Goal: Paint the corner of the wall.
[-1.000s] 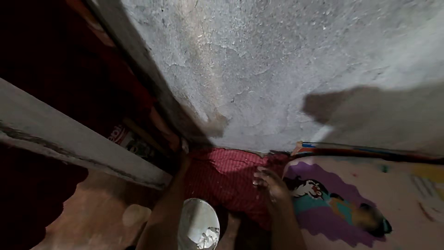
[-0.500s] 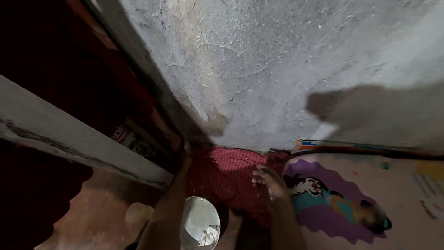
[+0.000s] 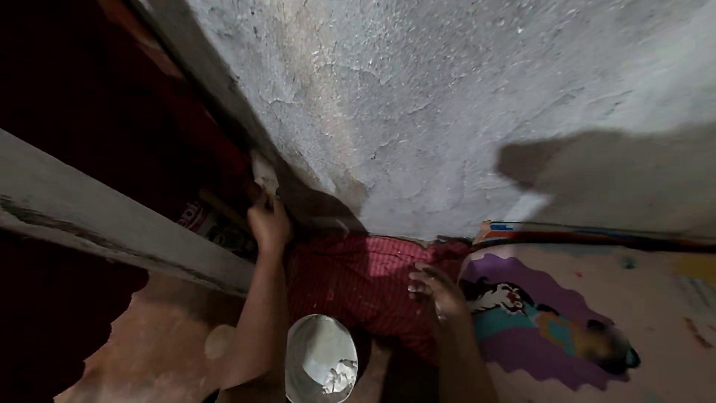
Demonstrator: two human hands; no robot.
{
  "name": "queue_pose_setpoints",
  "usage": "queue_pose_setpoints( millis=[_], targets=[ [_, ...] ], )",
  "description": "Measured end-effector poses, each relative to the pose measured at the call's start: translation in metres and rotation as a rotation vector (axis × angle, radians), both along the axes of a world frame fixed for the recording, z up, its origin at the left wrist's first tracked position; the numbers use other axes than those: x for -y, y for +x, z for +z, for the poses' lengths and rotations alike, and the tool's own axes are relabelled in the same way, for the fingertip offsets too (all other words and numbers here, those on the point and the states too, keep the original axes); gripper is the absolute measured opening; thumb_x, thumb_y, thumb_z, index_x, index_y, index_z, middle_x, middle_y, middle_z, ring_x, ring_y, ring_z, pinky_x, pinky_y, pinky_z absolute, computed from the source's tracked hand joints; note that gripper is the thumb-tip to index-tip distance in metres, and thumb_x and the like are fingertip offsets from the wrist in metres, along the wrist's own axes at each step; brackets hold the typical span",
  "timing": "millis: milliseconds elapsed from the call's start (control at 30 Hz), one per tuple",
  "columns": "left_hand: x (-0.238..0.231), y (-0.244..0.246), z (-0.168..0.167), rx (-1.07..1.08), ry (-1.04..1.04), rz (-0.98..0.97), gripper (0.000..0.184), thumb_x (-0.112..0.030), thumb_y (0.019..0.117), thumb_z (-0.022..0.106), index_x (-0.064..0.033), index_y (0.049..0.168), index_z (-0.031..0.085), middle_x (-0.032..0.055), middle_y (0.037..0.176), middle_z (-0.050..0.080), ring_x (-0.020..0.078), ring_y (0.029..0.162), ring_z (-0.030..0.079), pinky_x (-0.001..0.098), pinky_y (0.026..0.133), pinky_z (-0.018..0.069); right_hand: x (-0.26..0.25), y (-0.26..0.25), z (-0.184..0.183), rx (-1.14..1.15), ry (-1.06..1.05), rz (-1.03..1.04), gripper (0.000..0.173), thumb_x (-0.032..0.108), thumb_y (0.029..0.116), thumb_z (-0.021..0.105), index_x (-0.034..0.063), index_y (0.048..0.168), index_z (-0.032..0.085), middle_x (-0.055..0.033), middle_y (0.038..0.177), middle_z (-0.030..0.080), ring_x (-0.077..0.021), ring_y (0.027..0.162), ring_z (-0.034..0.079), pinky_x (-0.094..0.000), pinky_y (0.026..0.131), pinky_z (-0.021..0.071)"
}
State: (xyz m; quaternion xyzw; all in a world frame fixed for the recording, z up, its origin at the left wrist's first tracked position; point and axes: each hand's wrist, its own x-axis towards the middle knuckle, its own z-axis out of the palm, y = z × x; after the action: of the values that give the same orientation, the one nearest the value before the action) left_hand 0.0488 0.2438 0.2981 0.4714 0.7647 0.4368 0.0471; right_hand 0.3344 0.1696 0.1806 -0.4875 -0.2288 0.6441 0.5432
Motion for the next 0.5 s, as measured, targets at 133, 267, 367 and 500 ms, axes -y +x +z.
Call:
queue_pose_setpoints(
  millis=[133, 267, 367, 500],
  targets=[
    [-0.014, -0.005, -0.044, 0.03, -0.098, 0.033, 0.034, -0.019, 0.1049, 0.054, 0.002, 0.131, 0.06, 0.0261, 0.109, 0.067, 0.0375, 0.094, 0.068, 0.0556, 0.084, 0.0562, -0.002, -0.001, -0.003, 0.016, 0.014, -0.004, 0.028, 0.004, 0.1022, 0.051, -0.0064, 0.128, 0.057, -0.0077, 0.091, 0.068, -0.0106, 0.064, 0.064, -0.0255, 0.06, 0.0574],
    [-0.019, -0.017, -0.078, 0.02, -0.369, 0.118, 0.041, -0.029, 0.1037, 0.059, 0.0003, 0.132, 0.061, 0.0262, 0.125, 0.065, 0.0399, 0.117, 0.063, 0.0573, 0.103, 0.0471, 0.001, -0.001, -0.003, 0.002, 0.024, 0.018, 0.028, 0.005, 0.1033, 0.049, -0.0059, 0.128, 0.056, -0.0079, 0.092, 0.068, -0.0111, 0.064, 0.065, -0.0255, 0.06, 0.0574],
    [-0.017, -0.024, -0.058, 0.021, -0.483, 0.042, 0.041, -0.028, 0.1017, 0.062, 0.0019, 0.129, 0.062, 0.0262, 0.12, 0.065, 0.0397, 0.112, 0.065, 0.0571, 0.098, 0.0507, 0.0, -0.001, -0.001, -0.026, 0.026, -0.009, 0.026, 0.002, 0.1024, 0.049, -0.0063, 0.126, 0.056, -0.0073, 0.09, 0.068, -0.0103, 0.062, 0.064, -0.0242, 0.058, 0.0567],
    [-0.011, -0.02, 0.036, -0.009, -0.414, -0.049, 0.029, -0.019, 0.1018, 0.059, 0.0055, 0.117, 0.065, 0.0256, 0.105, 0.067, 0.0376, 0.092, 0.067, 0.0589, 0.084, 0.0543, 0.001, -0.001, 0.002, -0.009, 0.005, -0.004, 0.03, 0.002, 0.1029, 0.049, -0.0072, 0.131, 0.055, -0.0094, 0.097, 0.066, -0.0101, 0.066, 0.064, -0.0247, 0.061, 0.0568]
  ],
)
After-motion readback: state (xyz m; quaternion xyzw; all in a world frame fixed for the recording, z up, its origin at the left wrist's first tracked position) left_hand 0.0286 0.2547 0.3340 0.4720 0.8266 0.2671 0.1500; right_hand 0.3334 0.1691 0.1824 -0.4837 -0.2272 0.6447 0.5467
